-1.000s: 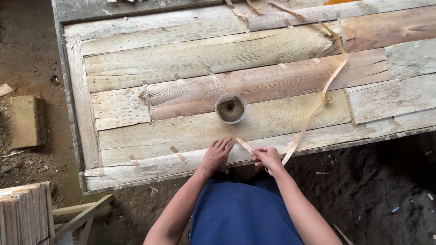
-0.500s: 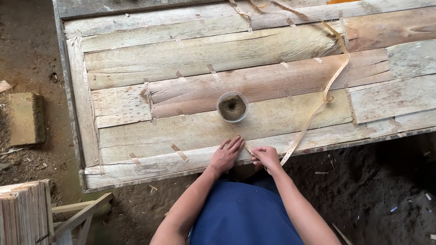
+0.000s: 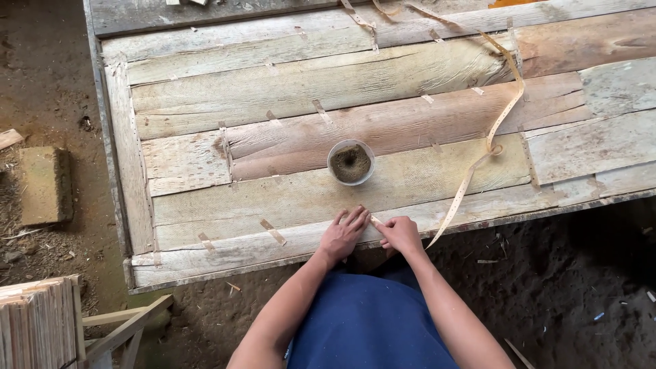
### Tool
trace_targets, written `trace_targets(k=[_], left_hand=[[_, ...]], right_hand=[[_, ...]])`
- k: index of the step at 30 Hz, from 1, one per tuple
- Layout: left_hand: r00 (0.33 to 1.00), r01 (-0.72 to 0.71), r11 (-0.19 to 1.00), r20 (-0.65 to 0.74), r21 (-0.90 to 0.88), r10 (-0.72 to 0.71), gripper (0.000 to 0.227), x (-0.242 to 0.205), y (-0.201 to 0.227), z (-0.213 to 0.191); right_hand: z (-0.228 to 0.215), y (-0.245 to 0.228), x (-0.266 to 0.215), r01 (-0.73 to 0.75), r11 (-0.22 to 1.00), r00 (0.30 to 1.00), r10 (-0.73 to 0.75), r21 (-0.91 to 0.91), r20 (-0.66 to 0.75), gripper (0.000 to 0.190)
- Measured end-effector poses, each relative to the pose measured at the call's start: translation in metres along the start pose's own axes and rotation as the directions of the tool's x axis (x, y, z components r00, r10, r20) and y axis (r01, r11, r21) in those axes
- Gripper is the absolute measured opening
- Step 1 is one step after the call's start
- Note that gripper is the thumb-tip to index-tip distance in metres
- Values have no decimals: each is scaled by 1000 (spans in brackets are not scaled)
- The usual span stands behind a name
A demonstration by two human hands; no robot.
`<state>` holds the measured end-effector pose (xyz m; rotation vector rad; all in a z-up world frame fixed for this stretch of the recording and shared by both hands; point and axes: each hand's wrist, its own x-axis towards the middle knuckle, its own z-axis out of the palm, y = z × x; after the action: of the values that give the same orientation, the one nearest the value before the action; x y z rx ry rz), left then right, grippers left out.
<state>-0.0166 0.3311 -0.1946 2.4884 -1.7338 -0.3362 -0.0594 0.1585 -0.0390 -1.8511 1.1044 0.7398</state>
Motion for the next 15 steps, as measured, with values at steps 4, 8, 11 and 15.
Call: trace_targets(k=[4, 8, 11, 15], left_hand=[[1000, 9, 1000, 29, -13, -9, 63, -1, 0, -11], [996, 9, 1000, 84, -24, -7, 59, 1, 1, -16], [994, 15, 999, 108, -31, -12, 59, 2, 3, -22], [993, 20, 1000, 116, -9, -19, 59, 3, 5, -27]], right_hand=[[10, 25, 33, -16, 1000, 1000, 16, -26, 17, 42], [10, 23, 34, 7, 1000, 1000, -7, -12, -7, 41], [17, 30, 46, 52, 999, 995, -52, -4, -87, 31], [35, 53, 86, 135, 986, 971, -152, -101, -185, 19]])
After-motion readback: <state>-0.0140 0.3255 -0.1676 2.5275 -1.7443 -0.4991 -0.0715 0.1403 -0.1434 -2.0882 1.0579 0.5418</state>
